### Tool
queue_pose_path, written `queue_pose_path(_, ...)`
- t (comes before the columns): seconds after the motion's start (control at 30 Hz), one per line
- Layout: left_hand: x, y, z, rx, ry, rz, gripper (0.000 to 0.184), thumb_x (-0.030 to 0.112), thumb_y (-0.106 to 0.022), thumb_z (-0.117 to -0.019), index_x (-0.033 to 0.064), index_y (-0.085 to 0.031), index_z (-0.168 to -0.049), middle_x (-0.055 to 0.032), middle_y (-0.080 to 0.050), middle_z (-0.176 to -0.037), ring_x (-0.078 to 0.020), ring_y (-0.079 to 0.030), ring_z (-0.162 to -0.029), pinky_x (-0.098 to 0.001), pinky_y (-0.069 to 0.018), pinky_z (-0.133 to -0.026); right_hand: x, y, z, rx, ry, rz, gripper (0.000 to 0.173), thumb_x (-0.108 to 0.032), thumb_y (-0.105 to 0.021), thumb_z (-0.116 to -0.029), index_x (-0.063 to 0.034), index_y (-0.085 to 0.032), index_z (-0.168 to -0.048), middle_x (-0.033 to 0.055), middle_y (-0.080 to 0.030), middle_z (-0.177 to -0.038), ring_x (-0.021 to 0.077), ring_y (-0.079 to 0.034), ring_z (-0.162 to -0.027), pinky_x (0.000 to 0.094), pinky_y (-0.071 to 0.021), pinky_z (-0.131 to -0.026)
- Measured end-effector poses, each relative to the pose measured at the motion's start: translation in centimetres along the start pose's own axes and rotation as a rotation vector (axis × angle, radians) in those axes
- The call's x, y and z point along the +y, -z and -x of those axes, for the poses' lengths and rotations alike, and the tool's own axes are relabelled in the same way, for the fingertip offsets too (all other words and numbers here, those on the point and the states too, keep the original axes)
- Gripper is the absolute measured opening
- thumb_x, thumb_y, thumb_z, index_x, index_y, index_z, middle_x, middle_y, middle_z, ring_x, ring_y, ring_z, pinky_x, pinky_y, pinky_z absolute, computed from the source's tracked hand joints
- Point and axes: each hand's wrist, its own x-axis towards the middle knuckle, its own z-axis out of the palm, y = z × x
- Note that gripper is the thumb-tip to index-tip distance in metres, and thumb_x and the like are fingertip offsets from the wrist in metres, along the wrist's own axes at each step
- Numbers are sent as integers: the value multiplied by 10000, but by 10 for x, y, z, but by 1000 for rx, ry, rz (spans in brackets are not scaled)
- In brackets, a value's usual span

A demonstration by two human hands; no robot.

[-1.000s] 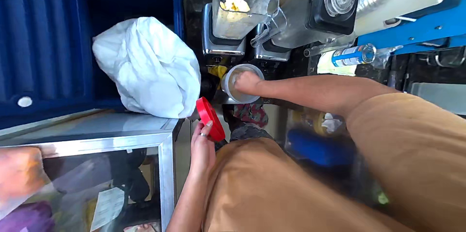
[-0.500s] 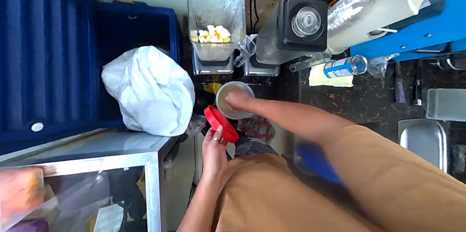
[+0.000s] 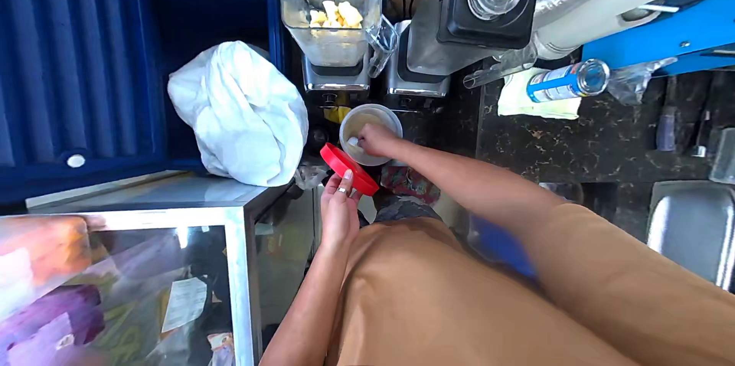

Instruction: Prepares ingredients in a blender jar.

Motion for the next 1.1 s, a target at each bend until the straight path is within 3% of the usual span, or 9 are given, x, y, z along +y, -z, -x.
queue_pose_path(0.1,1,0,3,-11,6,-25,270,105,-519,-1062,-42,-532,-1289,-211,-667,-1158,-302,-684,-1049,-473,-572,-935,6,31,38,76,80,-45,250,-180,-565,-1031,-20,-740,-1108,213,-714,-1097,383,-690,-1039,618,-535,-935)
queue_pose_path(0.2,4,4,9,-16,4,-26,296,120,-504,-1070,-50,-513,-1312,-217,-669,-1145,-298,-689,-1028,-474,-575,-927,26,51,72,124,54,-219,300,-231,-499,-1082,-47,-691,-1220,189,-715,-1084,336,-721,-941,561,-581,-899)
queue_pose_path(0.27,7,8,14,-20,-6,-30,306,126,-490,-1075,-52,-502,-1324,-219,-670,-1137,-298,-692,-1017,-478,-578,-919,48,57,86,172,15,-387,321,-253,-480,-1096,-50,-670,-1255,171,-705,-986,295,-696,-825,505,-588,-802)
queue_pose_path(0.37,10,13,21,5,-29,-39,294,126,-473,-1081,-51,-501,-1313,-213,-678,-1130,-292,-700,-1009,-471,-586,-907,88,48,91,215,18,-723,298,-247,-489,-1096,-52,-651,-1253,78,-598,-836,147,-528,-644,326,-481,-609)
queue_pose_path(0.43,10,17,24,20,-34,-38,292,135,-477,-1081,-41,-507,-1312,-214,-680,-1135,-294,-701,-1019,-470,-585,-913,106,38,88,207,62,-909,268,-235,-502,-1091,-60,-644,-1236,22,-558,-784,88,-489,-597,257,-448,-563)
queue_pose_path(1.1,18,13,36,46,-101,-81,290,142,-471,-1081,-33,-523,-1307,-214,-671,-1166,-302,-687,-1058,-484,-571,-941,110,28,78,351,109,-958,240,-226,-541,-1074,-57,-679,-1175,21,-560,-752,92,-481,-583,259,-431,-546)
